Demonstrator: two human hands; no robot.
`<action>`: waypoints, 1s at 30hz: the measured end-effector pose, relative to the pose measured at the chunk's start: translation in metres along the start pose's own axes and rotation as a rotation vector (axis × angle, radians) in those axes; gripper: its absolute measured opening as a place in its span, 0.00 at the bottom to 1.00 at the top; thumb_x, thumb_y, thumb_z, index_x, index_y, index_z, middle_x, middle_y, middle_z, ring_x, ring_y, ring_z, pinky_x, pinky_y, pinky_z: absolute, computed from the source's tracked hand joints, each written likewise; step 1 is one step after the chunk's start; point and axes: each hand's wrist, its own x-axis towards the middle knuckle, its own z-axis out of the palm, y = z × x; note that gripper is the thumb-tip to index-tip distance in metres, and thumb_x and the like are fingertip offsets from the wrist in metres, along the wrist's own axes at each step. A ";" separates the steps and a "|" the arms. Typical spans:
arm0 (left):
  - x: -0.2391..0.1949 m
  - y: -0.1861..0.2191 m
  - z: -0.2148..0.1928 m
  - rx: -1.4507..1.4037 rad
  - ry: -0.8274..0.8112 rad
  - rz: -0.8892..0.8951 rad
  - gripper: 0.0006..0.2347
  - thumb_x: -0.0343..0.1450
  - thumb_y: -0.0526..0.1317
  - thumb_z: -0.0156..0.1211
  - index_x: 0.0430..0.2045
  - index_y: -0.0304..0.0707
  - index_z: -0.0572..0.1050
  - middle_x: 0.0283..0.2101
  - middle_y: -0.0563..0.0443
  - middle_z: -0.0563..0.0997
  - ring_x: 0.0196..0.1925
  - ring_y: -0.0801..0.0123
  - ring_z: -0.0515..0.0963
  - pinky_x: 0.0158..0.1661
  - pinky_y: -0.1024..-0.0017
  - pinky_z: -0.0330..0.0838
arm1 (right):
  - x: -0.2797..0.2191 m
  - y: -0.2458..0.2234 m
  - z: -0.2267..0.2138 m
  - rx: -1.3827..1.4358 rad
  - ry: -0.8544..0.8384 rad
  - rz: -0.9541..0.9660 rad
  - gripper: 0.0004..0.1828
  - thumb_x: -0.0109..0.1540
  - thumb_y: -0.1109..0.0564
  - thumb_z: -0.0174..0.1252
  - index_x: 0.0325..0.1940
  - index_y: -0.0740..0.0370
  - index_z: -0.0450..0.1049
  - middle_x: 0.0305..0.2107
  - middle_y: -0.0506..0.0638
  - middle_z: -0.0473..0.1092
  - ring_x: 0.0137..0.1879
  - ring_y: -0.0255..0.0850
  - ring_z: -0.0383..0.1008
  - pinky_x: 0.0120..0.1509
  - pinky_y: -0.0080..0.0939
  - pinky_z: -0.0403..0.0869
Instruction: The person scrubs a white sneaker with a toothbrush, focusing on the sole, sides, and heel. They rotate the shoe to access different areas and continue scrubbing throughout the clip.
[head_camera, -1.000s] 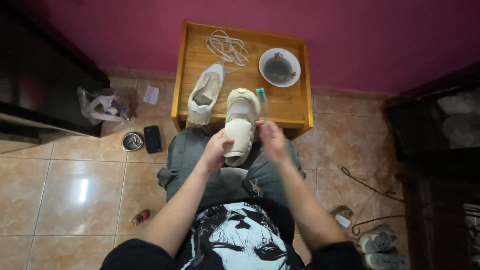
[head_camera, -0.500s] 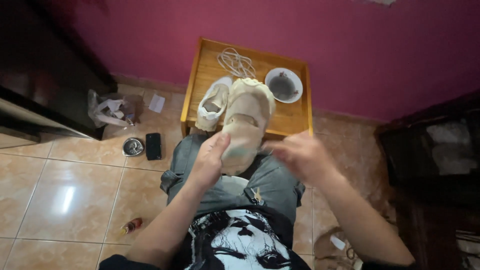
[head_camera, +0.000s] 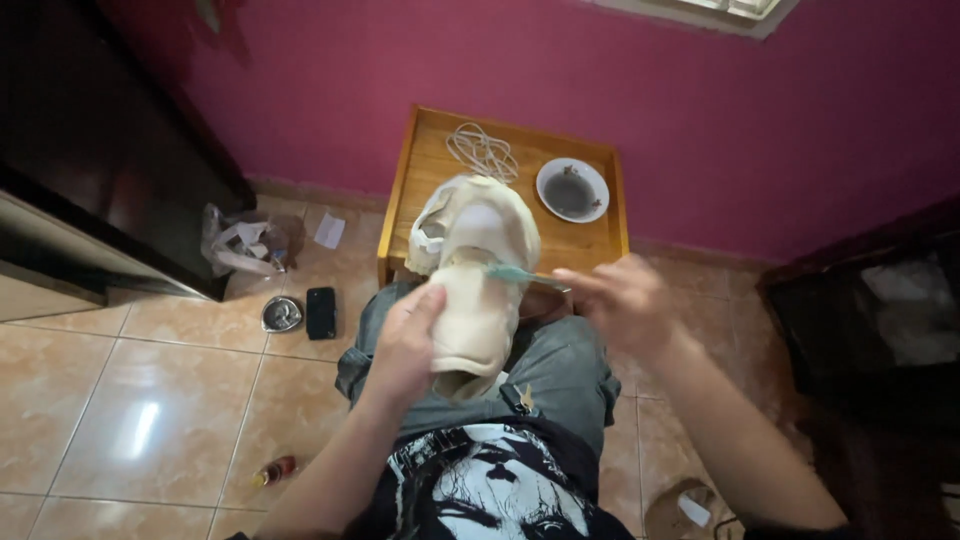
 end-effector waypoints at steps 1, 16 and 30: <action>0.001 0.000 -0.002 -0.001 0.005 -0.001 0.14 0.77 0.38 0.51 0.46 0.24 0.79 0.34 0.40 0.83 0.33 0.67 0.83 0.43 0.63 0.80 | 0.004 0.006 -0.006 0.004 -0.003 -0.001 0.20 0.62 0.60 0.57 0.56 0.48 0.82 0.24 0.44 0.69 0.28 0.43 0.68 0.42 0.41 0.69; -0.006 -0.006 -0.021 0.033 0.020 0.089 0.14 0.77 0.41 0.51 0.42 0.26 0.80 0.30 0.42 0.83 0.29 0.71 0.80 0.37 0.68 0.80 | 0.034 -0.004 -0.008 -0.157 -0.140 0.050 0.07 0.67 0.45 0.59 0.46 0.41 0.81 0.31 0.39 0.67 0.46 0.39 0.62 0.58 0.34 0.60; -0.003 -0.002 -0.012 -0.226 0.151 0.155 0.11 0.75 0.39 0.55 0.37 0.25 0.79 0.28 0.36 0.84 0.28 0.67 0.85 0.33 0.68 0.82 | 0.071 -0.034 0.005 -0.042 0.136 -0.186 0.14 0.63 0.62 0.51 0.45 0.52 0.81 0.27 0.50 0.68 0.35 0.43 0.70 0.57 0.45 0.65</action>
